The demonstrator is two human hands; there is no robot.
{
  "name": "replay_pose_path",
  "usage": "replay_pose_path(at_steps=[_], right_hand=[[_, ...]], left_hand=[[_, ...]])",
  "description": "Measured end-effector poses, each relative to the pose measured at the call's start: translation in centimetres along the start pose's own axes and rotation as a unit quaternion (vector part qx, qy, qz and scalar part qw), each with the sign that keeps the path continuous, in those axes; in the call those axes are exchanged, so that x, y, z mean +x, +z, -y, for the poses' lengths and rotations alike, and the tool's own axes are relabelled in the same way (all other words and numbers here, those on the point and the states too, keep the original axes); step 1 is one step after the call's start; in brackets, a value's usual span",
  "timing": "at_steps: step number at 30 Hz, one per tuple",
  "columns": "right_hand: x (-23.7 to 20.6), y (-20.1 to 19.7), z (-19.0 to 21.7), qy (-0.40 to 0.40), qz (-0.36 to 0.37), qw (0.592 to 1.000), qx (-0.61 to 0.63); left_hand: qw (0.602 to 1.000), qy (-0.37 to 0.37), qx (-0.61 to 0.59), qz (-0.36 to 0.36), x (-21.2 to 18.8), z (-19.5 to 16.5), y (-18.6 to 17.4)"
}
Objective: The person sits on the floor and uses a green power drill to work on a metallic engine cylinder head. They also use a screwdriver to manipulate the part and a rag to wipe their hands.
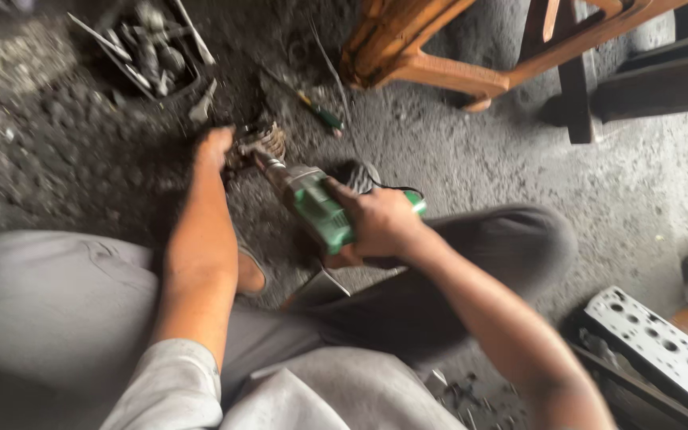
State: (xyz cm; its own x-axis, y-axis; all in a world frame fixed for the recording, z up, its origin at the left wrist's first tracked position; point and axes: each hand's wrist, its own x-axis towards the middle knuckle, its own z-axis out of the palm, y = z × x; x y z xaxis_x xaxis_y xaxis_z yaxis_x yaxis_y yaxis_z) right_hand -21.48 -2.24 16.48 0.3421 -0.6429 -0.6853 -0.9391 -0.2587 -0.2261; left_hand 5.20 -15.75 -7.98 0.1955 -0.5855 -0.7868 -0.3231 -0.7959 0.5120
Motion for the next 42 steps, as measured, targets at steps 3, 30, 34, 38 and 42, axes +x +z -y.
replay_pose_path(at_steps=[3, 30, 34, 38, 42], right_hand=[[1.4, -2.9, -4.0, -0.015, -0.015, 0.999, 0.03], [-2.6, 9.7, 6.1, 0.008, -0.276, 0.96, -0.056], [-3.1, 9.8, 10.4, 0.06, -0.157, 0.986, 0.006], [-2.9, 10.2, 10.7, 0.071, -0.128, 0.989, 0.023], [-2.9, 10.6, 6.0, 0.01, -0.194, 0.979, -0.069]], left_hand=[[0.993, 0.035, 0.111, -0.03, -0.4, -0.9, -0.5], [0.992, -0.052, 0.086, -0.082, -1.1, -1.0, 2.5], [0.985, -0.042, 0.148, -0.083, -0.6, -0.9, 3.2], [0.995, -0.054, -0.011, -0.081, -0.6, -0.8, 3.2], [0.988, -0.059, -0.124, -0.075, -1.1, -0.9, 3.3]])
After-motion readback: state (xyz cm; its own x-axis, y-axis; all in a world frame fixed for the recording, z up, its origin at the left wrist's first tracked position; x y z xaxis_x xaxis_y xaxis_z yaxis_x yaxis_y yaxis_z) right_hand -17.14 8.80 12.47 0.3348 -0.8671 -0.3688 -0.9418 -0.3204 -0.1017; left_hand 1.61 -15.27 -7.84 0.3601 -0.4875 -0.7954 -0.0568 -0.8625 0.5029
